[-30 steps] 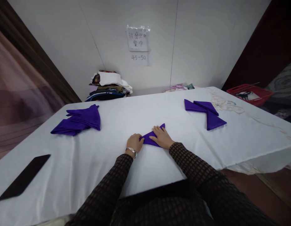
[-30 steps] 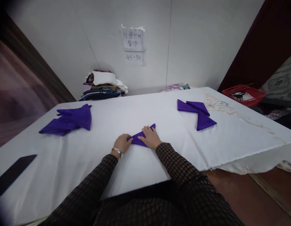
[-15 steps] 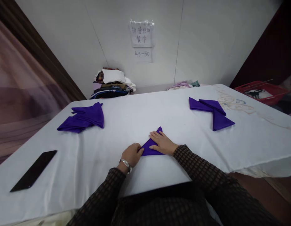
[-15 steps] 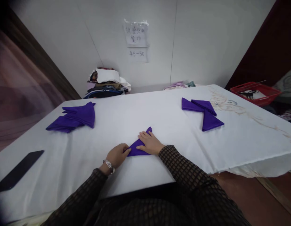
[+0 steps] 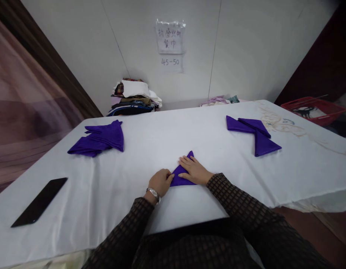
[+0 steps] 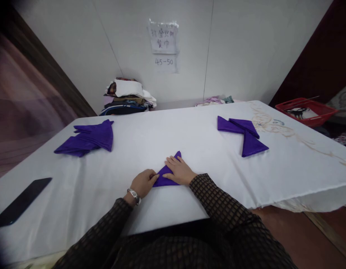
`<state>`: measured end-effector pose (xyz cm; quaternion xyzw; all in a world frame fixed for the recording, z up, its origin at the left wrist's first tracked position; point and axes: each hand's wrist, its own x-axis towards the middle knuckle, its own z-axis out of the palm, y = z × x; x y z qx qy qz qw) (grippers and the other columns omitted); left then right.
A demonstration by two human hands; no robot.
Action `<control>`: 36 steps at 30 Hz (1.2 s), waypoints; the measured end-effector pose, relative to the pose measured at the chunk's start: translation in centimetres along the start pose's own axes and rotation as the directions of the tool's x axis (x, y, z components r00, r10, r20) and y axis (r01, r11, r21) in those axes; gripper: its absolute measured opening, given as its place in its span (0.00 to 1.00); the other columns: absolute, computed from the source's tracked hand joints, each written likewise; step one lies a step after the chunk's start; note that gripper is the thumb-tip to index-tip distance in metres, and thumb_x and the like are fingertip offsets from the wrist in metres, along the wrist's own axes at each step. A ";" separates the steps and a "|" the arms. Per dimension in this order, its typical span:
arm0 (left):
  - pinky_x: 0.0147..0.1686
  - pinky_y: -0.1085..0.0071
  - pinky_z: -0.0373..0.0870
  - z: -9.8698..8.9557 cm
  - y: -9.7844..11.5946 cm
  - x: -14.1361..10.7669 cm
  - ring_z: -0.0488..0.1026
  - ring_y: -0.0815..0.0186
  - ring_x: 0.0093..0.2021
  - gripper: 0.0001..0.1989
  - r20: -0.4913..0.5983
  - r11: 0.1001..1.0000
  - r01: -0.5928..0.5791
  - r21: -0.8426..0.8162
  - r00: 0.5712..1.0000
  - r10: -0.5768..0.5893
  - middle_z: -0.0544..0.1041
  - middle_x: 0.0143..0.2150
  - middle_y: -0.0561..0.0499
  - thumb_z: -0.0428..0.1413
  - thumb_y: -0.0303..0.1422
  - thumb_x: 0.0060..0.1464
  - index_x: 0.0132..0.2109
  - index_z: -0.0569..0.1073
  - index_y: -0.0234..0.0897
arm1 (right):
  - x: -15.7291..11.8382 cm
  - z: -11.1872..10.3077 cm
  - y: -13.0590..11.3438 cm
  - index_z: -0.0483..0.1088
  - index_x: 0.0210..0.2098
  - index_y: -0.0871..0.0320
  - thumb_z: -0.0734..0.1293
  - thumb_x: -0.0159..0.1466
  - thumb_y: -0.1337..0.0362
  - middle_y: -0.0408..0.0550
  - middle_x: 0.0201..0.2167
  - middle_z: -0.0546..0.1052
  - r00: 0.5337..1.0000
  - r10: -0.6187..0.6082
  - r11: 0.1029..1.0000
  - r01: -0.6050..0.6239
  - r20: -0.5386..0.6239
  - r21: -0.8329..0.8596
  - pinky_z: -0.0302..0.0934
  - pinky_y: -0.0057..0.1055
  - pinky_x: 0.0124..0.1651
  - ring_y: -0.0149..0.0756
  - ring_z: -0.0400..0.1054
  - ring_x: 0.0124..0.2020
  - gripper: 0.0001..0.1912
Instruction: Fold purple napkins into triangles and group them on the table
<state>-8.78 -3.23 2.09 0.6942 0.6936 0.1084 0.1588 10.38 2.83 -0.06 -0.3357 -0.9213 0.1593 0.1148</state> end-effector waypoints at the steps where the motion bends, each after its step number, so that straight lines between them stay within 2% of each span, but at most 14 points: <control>1: 0.36 0.70 0.64 -0.2 0.3 0.4 0.72 0.64 0.37 0.12 0.013 1.000 -0.011 0.009 1.000 0.010 0.76 0.35 0.49 0.49 0.39 0.58 0.35 0.74 0.39 | 0.0 0.0 0.0 0.53 0.64 0.62 0.54 0.66 0.45 0.57 0.65 0.54 1.000 0.000 1.000 0.000 -0.004 0.010 0.35 0.46 0.65 0.45 0.41 0.67 0.35; 4: 0.41 0.69 0.65 -0.5 1.4 2.2 0.72 0.63 0.41 0.15 0.047 0.998 -0.054 0.016 0.997 0.053 0.77 0.41 0.47 0.47 0.39 0.59 0.42 0.75 0.38 | 0.0 0.1 0.2 0.51 0.65 0.62 0.56 0.66 0.48 0.57 0.65 0.54 1.000 0.013 0.997 -0.012 -0.019 0.073 0.36 0.47 0.66 0.45 0.42 0.67 0.35; 8: 0.47 0.69 0.64 -0.1 3.0 4.9 0.71 0.62 0.46 0.16 0.072 0.997 -0.078 0.024 0.995 0.076 0.76 0.46 0.44 0.46 0.34 0.59 0.48 0.74 0.36 | 0.1 0.4 0.7 0.44 0.66 0.63 0.58 0.65 0.58 0.58 0.66 0.50 0.993 0.067 0.975 -0.045 -0.097 0.220 0.39 0.47 0.66 0.43 0.39 0.67 0.34; 12: 0.44 0.69 0.65 0.5 4.3 7.5 0.73 0.61 0.44 0.15 0.074 0.995 -0.101 0.027 0.992 0.098 0.77 0.43 0.43 0.48 0.34 0.58 0.44 0.76 0.34 | 0.2 0.9 1.3 0.42 0.67 0.65 0.60 0.61 0.67 0.59 0.67 0.47 0.971 0.114 0.960 -0.053 -0.211 0.276 0.39 0.48 0.66 0.44 0.35 0.68 0.37; 16: 0.40 0.69 0.66 1.0 5.5 9.2 0.74 0.61 0.41 0.14 0.065 0.995 -0.097 0.016 0.993 0.096 0.78 0.41 0.42 0.47 0.32 0.58 0.41 0.77 0.34 | 0.2 0.8 1.5 0.42 0.66 0.68 0.59 0.57 0.71 0.61 0.67 0.48 0.962 0.126 0.949 -0.046 -0.243 0.311 0.39 0.49 0.66 0.44 0.38 0.67 0.40; 20: 0.38 0.70 0.65 1.7 6.3 9.5 0.74 0.62 0.39 0.14 0.048 0.999 -0.046 0.007 0.998 0.045 0.78 0.40 0.41 0.47 0.29 0.57 0.41 0.76 0.33 | 0.3 0.7 1.4 0.41 0.66 0.70 0.59 0.53 0.74 0.63 0.67 0.47 0.962 0.108 0.944 -0.019 -0.251 0.330 0.38 0.47 0.67 0.44 0.37 0.67 0.43; 24: 0.37 0.68 0.66 2.3 6.5 9.0 0.74 0.60 0.40 0.15 0.012 1.000 0.000 0.001 1.000 -0.001 0.77 0.41 0.41 0.46 0.33 0.58 0.43 0.76 0.34 | 0.2 0.7 1.5 0.41 0.66 0.68 0.59 0.53 0.72 0.62 0.67 0.46 0.964 0.110 0.950 -0.031 -0.240 0.312 0.39 0.49 0.66 0.45 0.36 0.68 0.43; 26: 0.39 0.69 0.66 2.4 6.4 8.8 0.73 0.61 0.41 0.14 -0.006 1.000 -0.006 -0.008 1.000 0.006 0.77 0.43 0.42 0.46 0.34 0.59 0.43 0.76 0.36 | 0.2 0.5 1.8 0.42 0.66 0.68 0.60 0.54 0.70 0.62 0.67 0.46 0.955 0.180 0.951 -0.108 -0.236 0.289 0.38 0.49 0.66 0.47 0.36 0.68 0.42; 29: 0.41 0.70 0.65 2.6 6.3 8.6 0.72 0.63 0.43 0.13 -0.024 1.000 -0.020 -0.024 1.000 0.020 0.76 0.44 0.45 0.48 0.34 0.59 0.43 0.76 0.38 | 0.0 0.0 2.4 0.43 0.65 0.69 0.60 0.57 0.64 0.63 0.66 0.49 0.907 0.352 0.920 -0.290 -0.230 0.264 0.36 0.51 0.65 0.50 0.37 0.67 0.40; 32: 0.42 0.70 0.65 2.8 6.2 8.5 0.72 0.64 0.43 0.12 -0.039 0.999 -0.021 -0.036 0.999 0.019 0.75 0.43 0.47 0.48 0.34 0.59 0.43 0.76 0.39 | -0.1 -0.6 2.9 0.43 0.65 0.66 0.59 0.60 0.62 0.62 0.63 0.58 0.855 0.466 0.871 -0.399 -0.227 0.286 0.37 0.52 0.64 0.49 0.45 0.65 0.37; 36: 0.41 0.71 0.64 2.9 6.2 8.5 0.71 0.64 0.42 0.13 -0.050 0.998 -0.022 -0.056 0.999 0.019 0.75 0.42 0.47 0.47 0.35 0.60 0.42 0.76 0.39 | 0.0 -0.9 3.1 0.43 0.66 0.62 0.59 0.61 0.63 0.57 0.55 0.69 0.841 0.482 0.853 -0.386 -0.246 0.352 0.38 0.49 0.63 0.44 0.60 0.57 0.36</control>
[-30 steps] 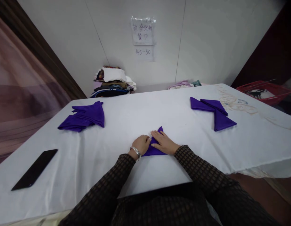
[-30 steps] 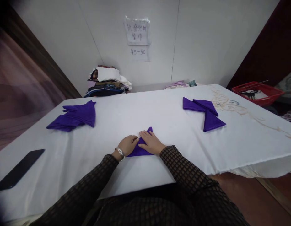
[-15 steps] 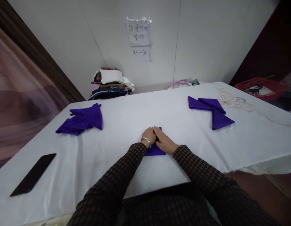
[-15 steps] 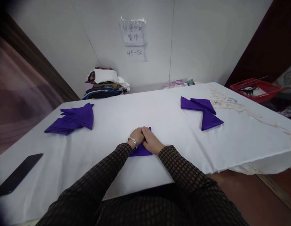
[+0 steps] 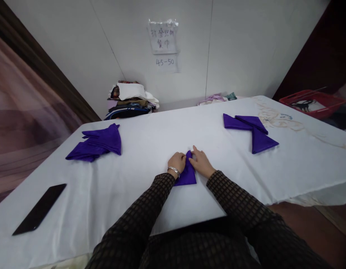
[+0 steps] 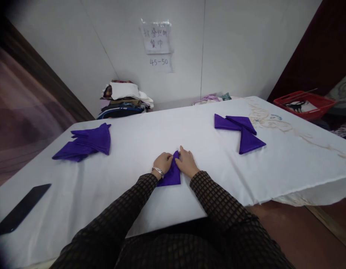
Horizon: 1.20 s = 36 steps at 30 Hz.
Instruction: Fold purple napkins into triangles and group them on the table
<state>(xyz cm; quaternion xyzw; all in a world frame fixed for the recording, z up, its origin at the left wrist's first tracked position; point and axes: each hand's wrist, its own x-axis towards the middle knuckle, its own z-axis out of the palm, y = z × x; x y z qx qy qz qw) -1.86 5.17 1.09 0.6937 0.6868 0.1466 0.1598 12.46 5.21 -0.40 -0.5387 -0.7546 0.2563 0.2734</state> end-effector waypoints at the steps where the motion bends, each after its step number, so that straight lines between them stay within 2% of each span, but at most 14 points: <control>1: 0.41 0.71 0.64 0.0 0.0 0.0 0.71 0.64 0.42 0.14 0.001 1.000 0.001 -0.007 1.000 -0.001 0.75 0.42 0.47 0.47 0.36 0.60 0.41 0.77 0.39 | 0.0 0.1 0.0 0.44 0.66 0.62 0.59 0.61 0.64 0.56 0.54 0.69 1.000 -0.007 1.000 0.007 -0.004 0.011 0.39 0.49 0.63 0.43 0.61 0.56 0.35; 6: 0.41 0.71 0.64 -0.3 0.1 0.7 0.71 0.65 0.42 0.14 0.010 0.998 0.023 -0.058 1.000 -0.022 0.76 0.42 0.46 0.51 0.40 0.57 0.42 0.77 0.38 | 0.0 0.5 0.3 0.44 0.65 0.63 0.59 0.61 0.64 0.57 0.55 0.69 1.000 -0.022 1.000 0.023 -0.010 0.007 0.41 0.48 0.63 0.43 0.62 0.54 0.35; 14: 0.42 0.72 0.64 0.1 0.6 1.4 0.72 0.65 0.42 0.12 -0.015 0.987 0.036 -0.157 0.999 -0.039 0.77 0.42 0.47 0.54 0.39 0.56 0.41 0.77 0.37 | 0.2 0.5 0.6 0.43 0.66 0.63 0.59 0.61 0.65 0.58 0.56 0.68 0.999 -0.048 0.999 0.048 0.004 -0.022 0.43 0.47 0.62 0.44 0.58 0.58 0.36; 19: 0.35 0.72 0.65 0.2 0.6 1.8 0.73 0.66 0.36 0.11 0.009 0.973 0.048 -0.227 0.999 -0.047 0.78 0.36 0.49 0.55 0.39 0.54 0.37 0.77 0.36 | 0.3 0.7 0.7 0.45 0.65 0.66 0.59 0.60 0.65 0.60 0.58 0.65 0.999 -0.052 0.998 0.052 0.004 -0.016 0.43 0.46 0.63 0.44 0.56 0.60 0.35; 23: 0.32 0.73 0.65 0.2 0.5 2.4 0.73 0.67 0.32 0.10 0.038 0.960 0.059 -0.274 0.998 -0.050 0.79 0.32 0.50 0.57 0.39 0.52 0.34 0.77 0.36 | 0.3 0.8 0.9 0.46 0.65 0.64 0.59 0.60 0.66 0.60 0.62 0.60 0.998 -0.066 0.998 0.066 -0.002 0.002 0.42 0.47 0.64 0.44 0.53 0.62 0.35; 36: 0.32 0.72 0.64 0.6 0.5 3.1 0.72 0.67 0.31 0.10 0.083 0.949 0.082 -0.306 0.995 -0.059 0.78 0.30 0.50 0.55 0.38 0.52 0.32 0.77 0.36 | 0.4 1.0 1.1 0.46 0.65 0.65 0.59 0.59 0.66 0.61 0.63 0.58 0.998 -0.061 0.997 0.061 -0.001 0.047 0.41 0.49 0.64 0.45 0.51 0.63 0.36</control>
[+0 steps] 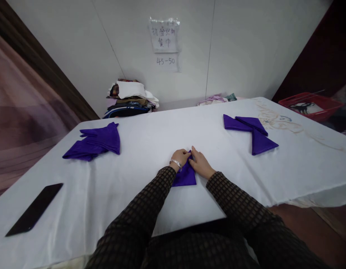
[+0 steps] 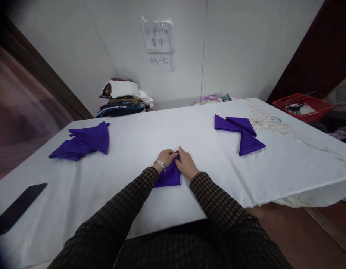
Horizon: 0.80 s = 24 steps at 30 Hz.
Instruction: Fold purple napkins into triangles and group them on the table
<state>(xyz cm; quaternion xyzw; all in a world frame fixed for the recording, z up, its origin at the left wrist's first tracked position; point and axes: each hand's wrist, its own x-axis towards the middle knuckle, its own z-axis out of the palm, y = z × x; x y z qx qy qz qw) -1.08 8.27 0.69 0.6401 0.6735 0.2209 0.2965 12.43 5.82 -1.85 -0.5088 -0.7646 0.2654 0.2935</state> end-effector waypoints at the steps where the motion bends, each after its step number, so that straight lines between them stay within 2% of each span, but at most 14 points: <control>1: 0.32 0.72 0.65 0.0 0.0 0.1 0.72 0.67 0.32 0.10 0.003 1.000 0.004 -0.004 1.000 -0.004 0.78 0.31 0.50 0.56 0.38 0.52 0.32 0.77 0.36 | 0.0 0.0 0.0 0.46 0.65 0.64 0.59 0.59 0.67 0.60 0.63 0.58 1.000 0.000 1.000 0.000 -0.002 0.006 0.40 0.49 0.64 0.45 0.51 0.63 0.36; 5: 0.33 0.73 0.65 0.1 0.3 0.4 0.73 0.67 0.33 0.10 0.003 1.000 0.018 -0.021 1.000 -0.018 0.79 0.32 0.50 0.56 0.38 0.52 0.33 0.77 0.36 | 0.0 0.1 0.1 0.46 0.66 0.61 0.59 0.59 0.67 0.57 0.63 0.59 1.000 0.007 1.000 -0.006 -0.016 0.024 0.40 0.49 0.64 0.44 0.51 0.63 0.36; 13: 0.33 0.74 0.65 0.3 0.5 0.5 0.73 0.67 0.33 0.10 0.000 0.999 0.019 -0.029 1.000 -0.019 0.79 0.33 0.50 0.55 0.36 0.54 0.33 0.78 0.36 | 0.0 -0.1 -0.2 0.46 0.65 0.64 0.59 0.59 0.66 0.60 0.63 0.58 1.000 0.013 1.000 -0.013 0.005 0.018 0.39 0.48 0.65 0.44 0.50 0.64 0.36; 24: 0.39 0.72 0.65 -0.3 1.2 0.4 0.74 0.65 0.37 0.15 0.039 0.997 0.019 0.069 0.999 -0.022 0.80 0.36 0.46 0.49 0.35 0.57 0.36 0.79 0.34 | 0.0 0.2 0.4 0.44 0.66 0.62 0.59 0.59 0.66 0.58 0.63 0.58 1.000 0.005 1.000 -0.005 0.013 0.005 0.39 0.47 0.65 0.43 0.51 0.64 0.37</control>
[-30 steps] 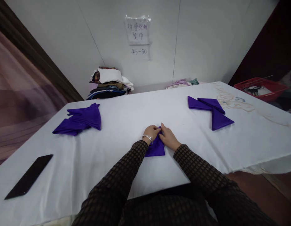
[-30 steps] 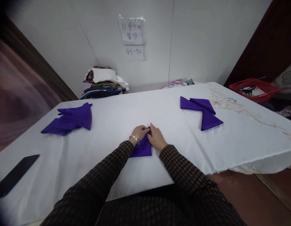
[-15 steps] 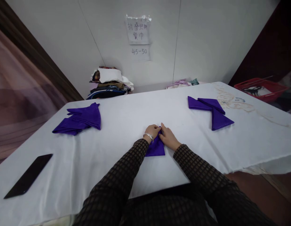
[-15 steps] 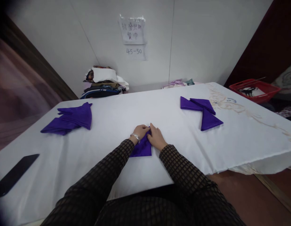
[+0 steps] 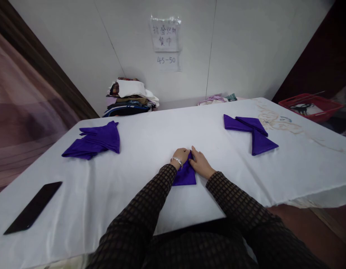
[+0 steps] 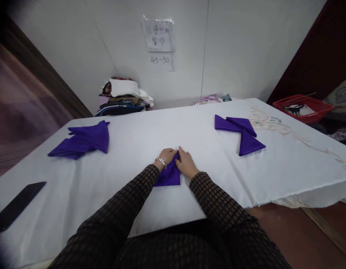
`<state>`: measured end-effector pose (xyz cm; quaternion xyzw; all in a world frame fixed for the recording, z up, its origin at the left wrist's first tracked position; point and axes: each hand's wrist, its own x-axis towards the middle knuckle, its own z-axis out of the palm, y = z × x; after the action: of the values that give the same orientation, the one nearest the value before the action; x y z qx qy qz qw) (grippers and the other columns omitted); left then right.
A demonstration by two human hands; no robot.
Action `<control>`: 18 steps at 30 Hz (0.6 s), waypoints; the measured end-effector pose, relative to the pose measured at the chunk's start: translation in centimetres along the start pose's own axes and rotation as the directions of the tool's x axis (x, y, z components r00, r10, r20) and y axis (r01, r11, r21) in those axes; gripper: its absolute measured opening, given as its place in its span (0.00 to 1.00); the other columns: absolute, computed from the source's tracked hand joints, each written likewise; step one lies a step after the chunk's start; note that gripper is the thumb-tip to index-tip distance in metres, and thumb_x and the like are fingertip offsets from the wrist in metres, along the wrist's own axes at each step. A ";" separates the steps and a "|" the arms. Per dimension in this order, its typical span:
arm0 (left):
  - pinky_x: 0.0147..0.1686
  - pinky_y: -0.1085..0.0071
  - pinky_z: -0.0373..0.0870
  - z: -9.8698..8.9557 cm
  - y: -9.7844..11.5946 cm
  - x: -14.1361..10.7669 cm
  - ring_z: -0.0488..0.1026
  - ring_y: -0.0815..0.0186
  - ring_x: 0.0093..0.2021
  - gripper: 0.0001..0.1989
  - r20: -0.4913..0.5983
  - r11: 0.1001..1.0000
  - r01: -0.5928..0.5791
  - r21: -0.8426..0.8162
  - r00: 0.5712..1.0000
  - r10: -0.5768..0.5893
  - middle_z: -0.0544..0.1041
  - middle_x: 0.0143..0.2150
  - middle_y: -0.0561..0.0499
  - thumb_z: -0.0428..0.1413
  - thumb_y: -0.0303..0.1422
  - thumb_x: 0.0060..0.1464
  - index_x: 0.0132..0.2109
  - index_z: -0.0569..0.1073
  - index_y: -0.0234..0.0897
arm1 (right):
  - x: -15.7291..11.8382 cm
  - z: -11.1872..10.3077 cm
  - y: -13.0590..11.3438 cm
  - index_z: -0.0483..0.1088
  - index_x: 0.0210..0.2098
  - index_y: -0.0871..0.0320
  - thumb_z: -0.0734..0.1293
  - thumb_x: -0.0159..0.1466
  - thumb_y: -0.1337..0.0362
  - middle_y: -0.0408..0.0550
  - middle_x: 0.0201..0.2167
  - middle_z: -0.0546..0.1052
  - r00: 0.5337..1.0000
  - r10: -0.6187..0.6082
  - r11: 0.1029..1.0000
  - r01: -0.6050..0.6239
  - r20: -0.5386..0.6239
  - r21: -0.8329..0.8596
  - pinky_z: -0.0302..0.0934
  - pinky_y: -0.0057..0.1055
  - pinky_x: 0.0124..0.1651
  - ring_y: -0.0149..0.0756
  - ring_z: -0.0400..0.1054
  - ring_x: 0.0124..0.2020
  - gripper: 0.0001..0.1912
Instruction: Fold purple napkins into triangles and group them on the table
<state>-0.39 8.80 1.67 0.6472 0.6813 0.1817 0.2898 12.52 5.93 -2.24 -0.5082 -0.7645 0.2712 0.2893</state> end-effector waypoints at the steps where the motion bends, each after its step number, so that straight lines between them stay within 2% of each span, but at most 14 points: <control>1: 0.39 0.72 0.65 0.0 0.1 0.0 0.74 0.65 0.37 0.15 0.004 1.000 0.004 0.013 1.000 -0.004 0.80 0.36 0.45 0.49 0.35 0.57 0.35 0.79 0.34 | 0.0 0.0 0.0 0.44 0.66 0.62 0.59 0.59 0.66 0.58 0.63 0.58 1.000 0.001 1.000 -0.001 0.004 0.000 0.39 0.48 0.65 0.43 0.51 0.63 0.37; 5: 0.39 0.72 0.65 -0.1 0.3 0.2 0.74 0.64 0.38 0.16 0.021 0.998 0.018 0.058 1.000 -0.019 0.80 0.37 0.44 0.48 0.34 0.57 0.35 0.79 0.33 | 0.0 -0.5 -0.2 0.46 0.65 0.66 0.60 0.60 0.64 0.61 0.61 0.61 0.999 0.021 1.000 -0.021 -0.024 -0.001 0.42 0.47 0.64 0.44 0.54 0.62 0.36; 8: 0.38 0.73 0.65 -0.2 0.4 0.2 0.74 0.64 0.38 0.16 0.029 0.996 0.023 0.083 0.999 -0.025 0.80 0.38 0.43 0.48 0.35 0.57 0.36 0.79 0.32 | 0.1 -0.7 -0.1 0.55 0.62 0.66 0.60 0.61 0.61 0.62 0.59 0.64 0.994 0.054 0.998 -0.058 -0.096 -0.037 0.45 0.46 0.63 0.46 0.55 0.61 0.31; 12: 0.39 0.73 0.65 -0.2 0.4 0.2 0.74 0.64 0.39 0.17 0.038 0.995 0.021 0.102 0.999 -0.025 0.80 0.39 0.42 0.48 0.36 0.57 0.38 0.79 0.32 | 0.2 -0.8 0.3 0.68 0.51 0.59 0.61 0.62 0.61 0.55 0.56 0.69 0.986 0.029 0.996 -0.042 -0.165 -0.077 0.47 0.46 0.62 0.46 0.54 0.62 0.19; 15: 0.40 0.73 0.65 -0.2 0.3 0.2 0.74 0.63 0.41 0.17 0.045 0.994 0.017 0.108 0.999 -0.022 0.80 0.41 0.43 0.47 0.36 0.58 0.39 0.79 0.33 | 0.5 -0.7 0.5 0.72 0.44 0.58 0.61 0.62 0.60 0.54 0.55 0.70 0.982 0.012 0.995 -0.029 -0.188 -0.091 0.49 0.45 0.62 0.46 0.54 0.62 0.14; 18: 0.41 0.73 0.64 -0.2 0.3 0.2 0.74 0.63 0.43 0.18 0.048 0.993 0.012 0.114 0.999 -0.017 0.79 0.43 0.42 0.46 0.36 0.58 0.39 0.79 0.33 | 1.1 -0.6 0.8 0.74 0.36 0.58 0.59 0.64 0.60 0.54 0.54 0.70 0.984 0.020 0.992 -0.041 -0.175 -0.120 0.45 0.45 0.63 0.44 0.54 0.62 0.13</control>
<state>-0.28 9.10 1.95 0.6618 0.6880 0.1248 0.2703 13.09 7.33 -2.22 -0.5584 -0.7440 0.1826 0.3184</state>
